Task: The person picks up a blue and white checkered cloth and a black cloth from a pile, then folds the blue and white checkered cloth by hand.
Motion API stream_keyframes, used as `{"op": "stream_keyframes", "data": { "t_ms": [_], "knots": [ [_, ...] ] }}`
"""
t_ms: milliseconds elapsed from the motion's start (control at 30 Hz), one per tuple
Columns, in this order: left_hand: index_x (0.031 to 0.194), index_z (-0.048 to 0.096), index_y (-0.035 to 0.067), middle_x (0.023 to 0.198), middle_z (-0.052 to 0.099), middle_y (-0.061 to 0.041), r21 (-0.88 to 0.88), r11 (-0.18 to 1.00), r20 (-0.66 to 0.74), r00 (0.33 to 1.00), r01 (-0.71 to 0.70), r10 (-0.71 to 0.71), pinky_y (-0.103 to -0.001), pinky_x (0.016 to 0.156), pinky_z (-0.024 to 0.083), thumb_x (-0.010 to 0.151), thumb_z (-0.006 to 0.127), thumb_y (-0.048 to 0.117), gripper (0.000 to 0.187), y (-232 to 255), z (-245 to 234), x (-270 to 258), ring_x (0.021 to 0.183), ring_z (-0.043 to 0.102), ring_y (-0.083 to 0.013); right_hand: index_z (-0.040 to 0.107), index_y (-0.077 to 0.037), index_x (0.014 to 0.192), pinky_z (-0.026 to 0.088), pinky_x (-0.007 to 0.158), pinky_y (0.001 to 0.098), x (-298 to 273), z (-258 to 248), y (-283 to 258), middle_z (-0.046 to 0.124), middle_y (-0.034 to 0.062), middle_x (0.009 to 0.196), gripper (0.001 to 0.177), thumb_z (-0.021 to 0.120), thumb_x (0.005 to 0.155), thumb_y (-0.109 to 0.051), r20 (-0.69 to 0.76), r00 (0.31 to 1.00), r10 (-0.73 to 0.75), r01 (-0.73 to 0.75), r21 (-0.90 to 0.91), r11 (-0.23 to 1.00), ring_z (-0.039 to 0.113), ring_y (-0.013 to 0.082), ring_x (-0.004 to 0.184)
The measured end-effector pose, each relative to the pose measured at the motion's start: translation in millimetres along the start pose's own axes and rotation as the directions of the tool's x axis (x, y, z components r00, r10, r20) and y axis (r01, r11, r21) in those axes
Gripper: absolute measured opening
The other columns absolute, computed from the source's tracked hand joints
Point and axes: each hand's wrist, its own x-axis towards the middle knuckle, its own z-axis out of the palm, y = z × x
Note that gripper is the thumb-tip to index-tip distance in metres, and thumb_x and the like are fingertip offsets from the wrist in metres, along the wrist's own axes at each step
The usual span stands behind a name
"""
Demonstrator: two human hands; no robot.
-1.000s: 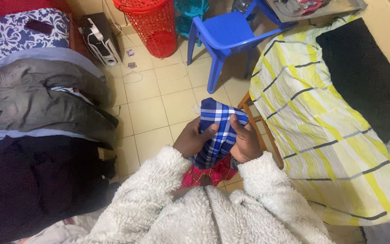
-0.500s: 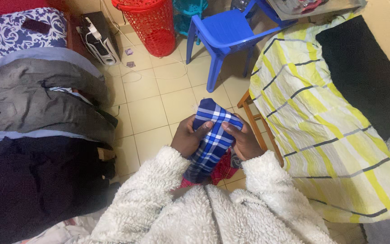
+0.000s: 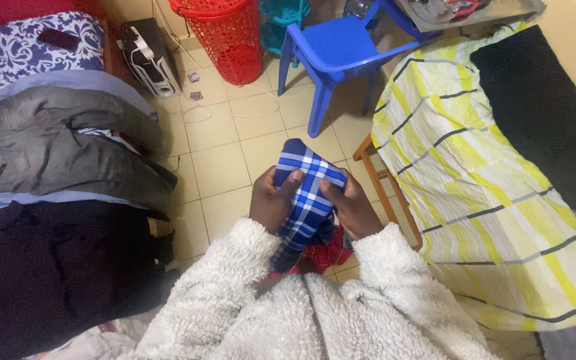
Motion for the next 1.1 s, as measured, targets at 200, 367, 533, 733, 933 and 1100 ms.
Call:
{"op": "stream_keyframes", "data": {
  "t_ms": [200, 367, 533, 733, 933, 1100],
  "knots": [
    [0.109, 0.066, 0.0, 0.093, 0.074, -0.005, -0.099, 0.987, -0.121, 0.986, -0.127, 0.115, -0.026, 0.073, 0.056, 0.098, 0.068, 0.025, 0.028, -8.7, -12.8, 2.9, 0.08, 0.067, -0.0096, 0.04, -0.002, 0.148, 0.041, 0.115, 0.0403, -3.1, 14.9, 9.6, 0.058, 0.0087, 0.139, 0.087, 0.085, 0.081, -0.033, 0.173, 0.985, 0.012, 0.007, -0.108, 0.994, 0.054, 0.0206, 0.132],
    [0.108, 0.067, 0.0, 0.092, 0.073, -0.004, -0.075, 0.986, -0.111, 0.984, -0.15, 0.141, -0.026, 0.073, 0.055, 0.099, 0.068, 0.028, 0.029, -8.3, -27.5, -3.2, 0.079, 0.065, -0.0095, 0.042, -0.001, 0.147, 0.04, 0.115, 0.0394, -5.6, 18.2, 30.4, 0.059, 0.0084, 0.138, 0.076, 0.08, 0.087, -0.031, 0.267, 0.953, 0.146, -0.082, -0.236, 0.968, 0.053, 0.0198, 0.131],
    [0.109, 0.066, 0.001, 0.093, 0.072, -0.003, -0.151, 0.975, -0.109, 0.983, -0.164, 0.149, -0.026, 0.074, 0.055, 0.097, 0.069, 0.028, 0.029, -14.2, -32.1, -12.0, 0.081, 0.065, -0.0089, 0.051, 0.0, 0.141, 0.039, 0.114, 0.0353, -12.3, 21.1, 53.7, 0.064, 0.0077, 0.137, 0.058, 0.068, 0.095, -0.031, 0.232, 0.945, 0.23, -0.124, -0.395, 0.91, 0.055, 0.0174, 0.129],
    [0.103, 0.068, 0.002, 0.086, 0.069, -0.001, 0.104, 0.978, -0.243, 0.95, -0.178, 0.199, -0.025, 0.069, 0.051, 0.099, 0.07, 0.029, 0.028, -19.7, -43.1, -17.0, 0.076, 0.06, -0.0081, 0.055, 0.0, 0.139, 0.038, 0.112, 0.0333, -13.5, 26.9, 66.4, 0.064, 0.0058, 0.137, 0.053, 0.063, 0.099, -0.034, 0.265, 0.926, 0.267, -0.15, -0.39, 0.908, 0.055, 0.015, 0.127],
    [0.103, 0.068, 0.003, 0.085, 0.069, 0.001, 0.065, 0.984, -0.275, 0.945, -0.164, 0.176, -0.025, 0.068, 0.051, 0.099, 0.068, 0.032, 0.029, -18.6, -47.6, -25.6, 0.074, 0.059, -0.0062, 0.057, 0.0, 0.135, 0.046, 0.105, 0.0334, -19.5, 32.6, 79.4, 0.067, 0.0061, 0.127, 0.047, 0.065, 0.099, -0.029, 0.157, 0.962, 0.224, -0.153, -0.367, 0.917, 0.059, 0.0144, 0.117],
    [0.104, 0.067, 0.003, 0.084, 0.069, 0.0, 0.023, 0.991, -0.291, 0.948, -0.131, 0.132, -0.027, 0.065, 0.051, 0.098, 0.068, 0.032, 0.03, -15.6, -47.0, -32.6, 0.072, 0.06, -0.0084, 0.056, -0.001, 0.135, 0.045, 0.104, 0.0313, -20.1, 35.7, 91.4, 0.067, 0.005, 0.127, 0.045, 0.064, 0.1, -0.028, 0.14, 0.985, 0.095, -0.071, -0.172, 0.983, 0.06, 0.014, 0.116]
  ]
}}
